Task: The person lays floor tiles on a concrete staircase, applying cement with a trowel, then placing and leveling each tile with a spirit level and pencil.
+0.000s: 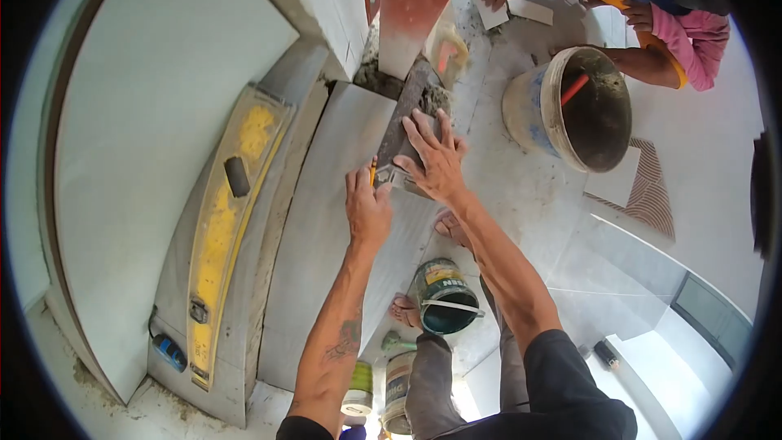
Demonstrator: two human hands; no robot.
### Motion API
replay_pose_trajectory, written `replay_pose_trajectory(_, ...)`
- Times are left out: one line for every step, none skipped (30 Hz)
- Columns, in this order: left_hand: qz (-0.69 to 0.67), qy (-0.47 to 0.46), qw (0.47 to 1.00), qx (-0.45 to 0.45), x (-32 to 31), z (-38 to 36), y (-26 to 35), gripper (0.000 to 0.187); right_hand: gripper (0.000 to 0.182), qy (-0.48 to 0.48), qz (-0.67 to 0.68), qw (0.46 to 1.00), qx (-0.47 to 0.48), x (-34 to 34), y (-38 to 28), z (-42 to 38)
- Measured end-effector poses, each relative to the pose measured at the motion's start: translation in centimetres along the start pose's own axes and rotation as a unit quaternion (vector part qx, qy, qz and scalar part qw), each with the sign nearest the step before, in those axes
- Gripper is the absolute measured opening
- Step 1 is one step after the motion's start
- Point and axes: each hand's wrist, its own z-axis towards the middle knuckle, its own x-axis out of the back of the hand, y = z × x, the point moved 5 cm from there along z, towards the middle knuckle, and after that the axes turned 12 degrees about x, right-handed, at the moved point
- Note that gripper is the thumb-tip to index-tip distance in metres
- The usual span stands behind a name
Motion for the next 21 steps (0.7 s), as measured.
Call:
replay_pose_trajectory(0.004,0.0,1.0,-0.004,0.29,-0.14,0.41,0.046,0.068,0.003,0.026,1.0,-0.003,-0.24,-0.27,0.04)
replay_pose_trajectory(0.001,-0.025,0.999,0.042,0.17,-0.23,0.38,0.047,0.068,0.008,0.028,1.0,-0.007,-0.27,-0.25,-0.06)
replay_pose_trajectory(-0.001,-0.049,0.995,0.088,0.11,-0.14,0.49,0.049,0.068,0.006,0.036,0.999,-0.004,-0.28,-0.28,0.01)
replay_pose_trajectory(0.011,-0.055,0.995,0.084,0.21,0.04,1.15,0.049,0.069,0.006,0.051,0.999,-0.008,-0.27,-0.06,-0.06)
replay_pose_trajectory(0.019,-0.066,0.992,0.105,0.31,-0.06,1.19,0.049,0.07,0.021,0.058,0.998,0.007,-0.17,-0.01,-0.11)
replay_pose_trajectory(0.026,-0.075,0.989,0.124,0.26,-0.03,1.23,0.05,0.07,0.024,0.061,0.998,0.002,-0.02,0.13,-0.14)
replay_pose_trajectory(0.031,-0.077,0.989,0.123,0.15,-0.08,1.18,0.05,0.07,0.019,0.055,0.998,0.001,0.01,0.07,-0.19)
replay_pose_trajectory(0.034,-0.06,0.993,0.098,0.17,-0.07,1.1,0.049,0.07,0.014,0.05,0.999,0.0,-0.02,-0.03,-0.11)
replay_pose_trajectory(0.037,-0.044,0.996,0.073,0.22,0.03,1.37,0.048,0.07,0.016,0.052,0.998,-0.002,-0.01,0.09,0.03)
replay_pose_trajectory(0.041,-0.047,0.995,0.073,0.18,0.01,1.29,0.048,0.07,0.018,0.06,0.998,-0.001,-0.06,0.08,0.0)
replay_pose_trajectory(0.037,-0.048,0.995,0.084,0.13,-0.04,1.1,0.048,0.069,0.018,0.067,0.998,0.0,-0.08,0.12,-0.14)
replay_pose_trajectory(0.032,-0.049,0.994,0.095,0.06,-0.02,1.09,0.049,0.069,0.018,0.069,0.997,-0.004,-0.02,0.23,-0.23)
replay_pose_trajectory(0.036,-0.052,0.994,0.095,0.05,-0.06,1.19,0.049,0.069,0.007,0.059,0.998,-0.006,-0.05,0.26,-0.25)
replay_pose_trajectory(0.034,-0.055,0.992,0.111,0.11,-0.05,1.13,0.05,0.069,-0.005,0.05,0.999,-0.007,-0.08,0.25,-0.18)
replay_pose_trajectory(0.03,-0.058,0.99,0.128,-0.06,0.0,1.14,0.051,0.069,-0.004,0.051,0.999,-0.008,0.08,0.39,-0.11)
replay_pose_trajectory(0.032,-0.058,0.989,0.129,-0.26,-0.03,1.24,0.051,0.069,0.0,0.059,0.998,-0.008,0.25,0.41,-0.16)
replay_pose_trajectory(0.03,-0.062,0.989,0.128,-0.34,-0.04,1.22,0.052,0.069,0.004,0.069,0.998,-0.008,0.32,0.23,-0.11)
replay_pose_trajectory(0.031,-0.063,0.989,0.126,-0.13,0.05,1.19,0.053,0.069,0.005,0.077,0.997,-0.006,0.19,0.09,-0.07)
replay_pose_trajectory(0.038,-0.059,0.989,0.129,0.01,0.08,1.2,0.053,0.069,0.005,0.08,0.997,-0.008,0.2,0.21,-0.15)
replay_pose_trajectory(0.035,-0.062,0.988,0.138,-0.12,0.14,1.21,0.053,0.069,0.007,0.081,0.997,-0.008,0.25,0.36,-0.04)
replay_pose_trajectory(0.032,-0.065,0.986,0.149,-0.17,0.12,1.17,0.052,0.069,0.013,0.075,0.997,-0.004,0.36,0.31,0.04)
